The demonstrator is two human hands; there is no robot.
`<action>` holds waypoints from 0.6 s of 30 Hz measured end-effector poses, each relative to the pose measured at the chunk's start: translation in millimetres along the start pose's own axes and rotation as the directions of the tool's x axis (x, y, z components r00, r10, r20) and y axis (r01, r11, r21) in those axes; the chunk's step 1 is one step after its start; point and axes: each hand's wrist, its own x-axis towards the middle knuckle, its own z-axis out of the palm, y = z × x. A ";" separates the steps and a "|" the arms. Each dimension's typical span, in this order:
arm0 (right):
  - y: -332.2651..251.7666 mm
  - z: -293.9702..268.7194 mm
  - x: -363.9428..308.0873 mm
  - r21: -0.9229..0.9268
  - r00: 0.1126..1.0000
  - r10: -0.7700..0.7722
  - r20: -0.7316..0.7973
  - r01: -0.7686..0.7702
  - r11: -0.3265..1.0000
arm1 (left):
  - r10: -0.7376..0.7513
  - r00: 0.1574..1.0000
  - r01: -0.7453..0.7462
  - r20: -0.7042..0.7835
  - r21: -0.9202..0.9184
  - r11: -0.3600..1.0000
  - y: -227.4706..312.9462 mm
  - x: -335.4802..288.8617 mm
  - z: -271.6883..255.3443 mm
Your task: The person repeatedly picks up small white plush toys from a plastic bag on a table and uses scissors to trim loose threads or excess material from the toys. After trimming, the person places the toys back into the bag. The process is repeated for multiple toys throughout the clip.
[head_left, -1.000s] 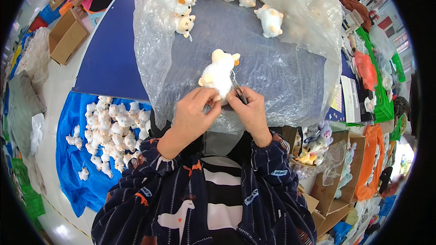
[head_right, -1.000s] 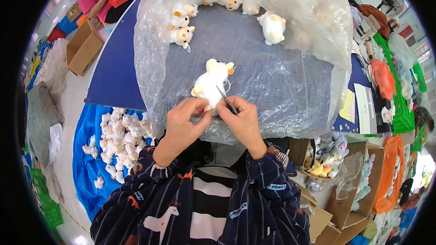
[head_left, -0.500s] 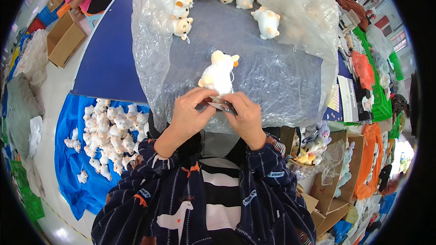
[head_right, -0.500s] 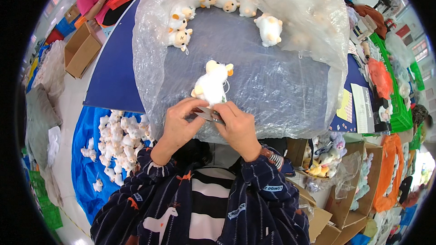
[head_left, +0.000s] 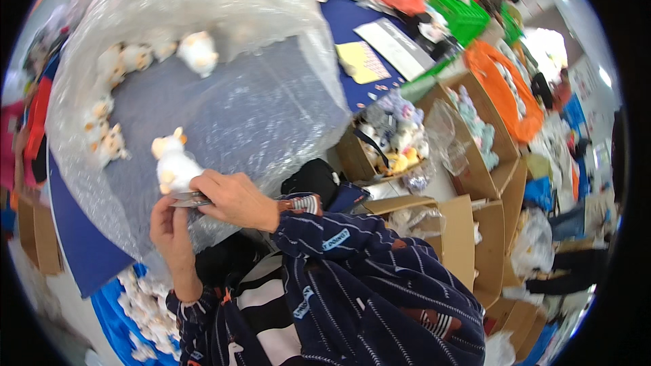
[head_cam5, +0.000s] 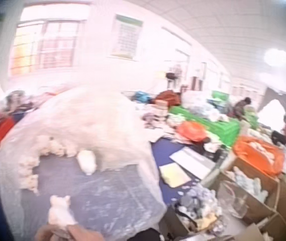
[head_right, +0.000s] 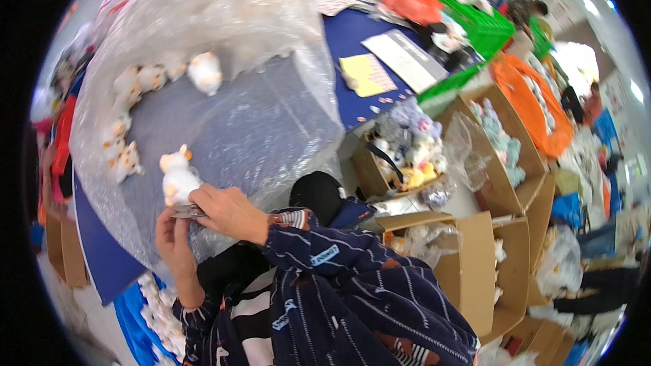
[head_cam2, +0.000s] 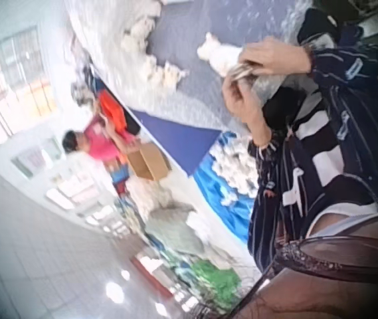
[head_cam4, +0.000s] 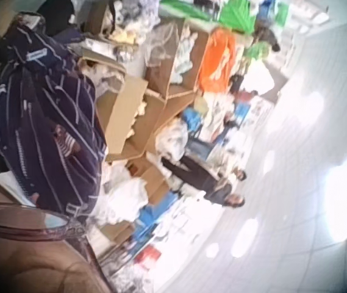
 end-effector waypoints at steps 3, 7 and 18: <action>5.3 -25.4 -1.4 0.251 0.963 0.179 -0.203 -0.126 0.960 | 0.043 0.997 -0.042 0.060 -0.007 0.999 8.7 5.2 -1.5; -6.0 -123.5 -30.1 0.455 0.822 0.487 -0.295 -0.327 0.828 | 0.061 0.997 -0.063 0.045 0.034 0.997 16.4 12.1 -1.4; 11.7 -345.0 -341.8 0.180 -0.151 0.100 -0.983 -0.764 0.619 | 0.081 0.996 -0.083 0.033 0.074 0.994 8.2 37.9 -24.3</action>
